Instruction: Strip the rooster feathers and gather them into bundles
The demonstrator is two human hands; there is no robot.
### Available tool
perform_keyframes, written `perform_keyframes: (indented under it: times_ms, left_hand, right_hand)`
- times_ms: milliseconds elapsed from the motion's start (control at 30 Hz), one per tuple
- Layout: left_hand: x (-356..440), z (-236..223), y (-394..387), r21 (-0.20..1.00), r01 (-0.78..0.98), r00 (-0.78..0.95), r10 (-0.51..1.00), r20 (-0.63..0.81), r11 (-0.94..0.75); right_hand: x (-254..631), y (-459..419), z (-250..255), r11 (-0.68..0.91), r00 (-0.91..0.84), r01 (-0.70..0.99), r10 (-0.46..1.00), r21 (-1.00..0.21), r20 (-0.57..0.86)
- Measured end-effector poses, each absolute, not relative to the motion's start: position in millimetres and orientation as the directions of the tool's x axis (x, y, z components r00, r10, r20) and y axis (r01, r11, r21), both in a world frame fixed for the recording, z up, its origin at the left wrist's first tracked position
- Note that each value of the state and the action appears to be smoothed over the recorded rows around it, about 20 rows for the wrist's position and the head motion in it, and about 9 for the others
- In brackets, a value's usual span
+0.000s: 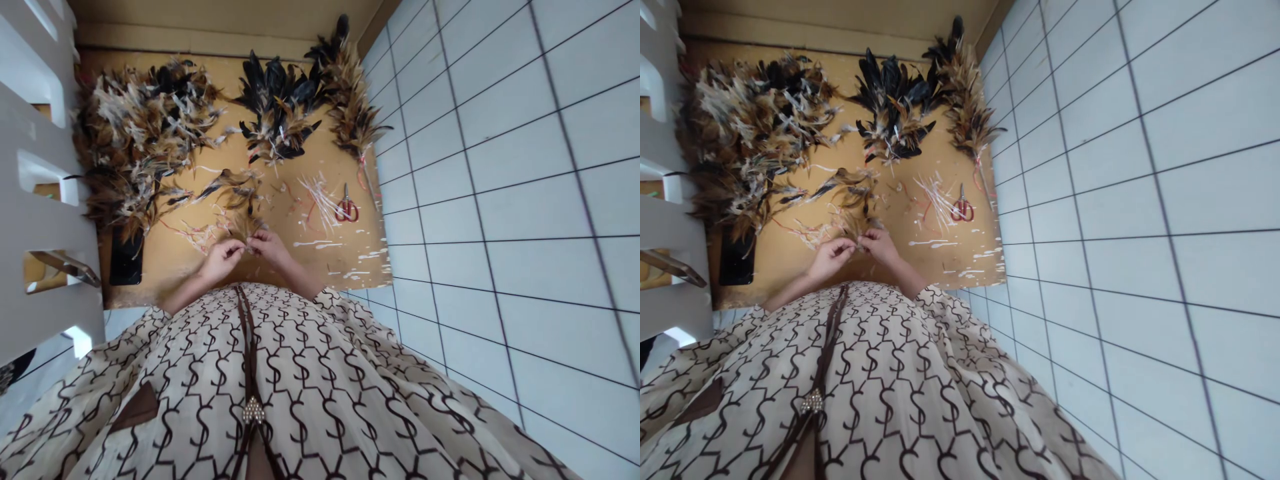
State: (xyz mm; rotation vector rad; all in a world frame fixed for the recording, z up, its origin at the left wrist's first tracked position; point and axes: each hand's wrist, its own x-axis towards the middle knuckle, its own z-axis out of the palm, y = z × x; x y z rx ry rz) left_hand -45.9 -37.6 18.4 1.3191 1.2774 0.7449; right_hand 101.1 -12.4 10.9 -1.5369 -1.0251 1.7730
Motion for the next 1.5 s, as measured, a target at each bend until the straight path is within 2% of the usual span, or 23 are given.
perform_keyframes:
  times_ms: [100, 200, 300, 433, 533, 667, 833, 1033, 1267, 1500]
  left_hand:
    - [-38, 7, -44, 0.917, 0.384, 0.500, 0.859, -0.111, -0.106]
    - [-25, -5, -49, 0.793, 0.413, 0.808, 0.582, -0.093, -0.447]
    - [-17, -16, -50, 0.633, 0.395, 0.907, 0.392, -0.153, -0.666]
    - [-19, -25, -47, 0.505, 0.391, 0.920, 0.344, -0.188, -0.769]
    - [-28, -27, -46, 0.435, 0.434, 0.901, 0.371, -0.225, -0.789]
    - [-46, -22, -40, 0.354, 0.567, 0.824, 0.504, -0.259, -0.744]
    - [-68, -15, -23, 0.266, 0.775, 0.631, 0.727, -0.270, -0.574]
    - [-74, -16, -18, 0.244, 0.899, 0.421, 0.873, -0.245, -0.365]
    - [-71, -20, -18, 0.243, 0.916, 0.370, 0.905, -0.210, -0.318]
    - [-72, -27, -18, 0.234, 0.915, 0.373, 0.911, -0.178, -0.329]
  right_hand:
    - [110, -8, 10, -0.474, -0.082, 0.135, 0.870, -0.870, -0.486]
    - [117, -6, 11, -0.429, -0.042, 0.221, 0.893, -0.876, -0.448]
    - [119, -7, 13, -0.409, -0.038, 0.271, 0.900, -0.871, -0.434]
    - [119, -10, 10, -0.421, -0.032, 0.271, 0.895, -0.865, -0.445]
    - [121, -11, 7, -0.427, -0.018, 0.255, 0.895, -0.867, -0.446]
    - [126, -11, 4, -0.420, -0.032, 0.233, 0.898, -0.877, -0.439]
    - [124, -11, 0, -0.403, -0.048, 0.253, 0.903, -0.880, -0.427]
    - [122, -8, 0, -0.372, -0.057, 0.302, 0.912, -0.878, -0.406]
    - [139, 19, 3, -0.355, -0.004, 0.351, 0.925, -0.867, -0.380]
    - [163, 83, 9, -0.294, 0.130, 0.432, 0.956, -0.853, -0.264]
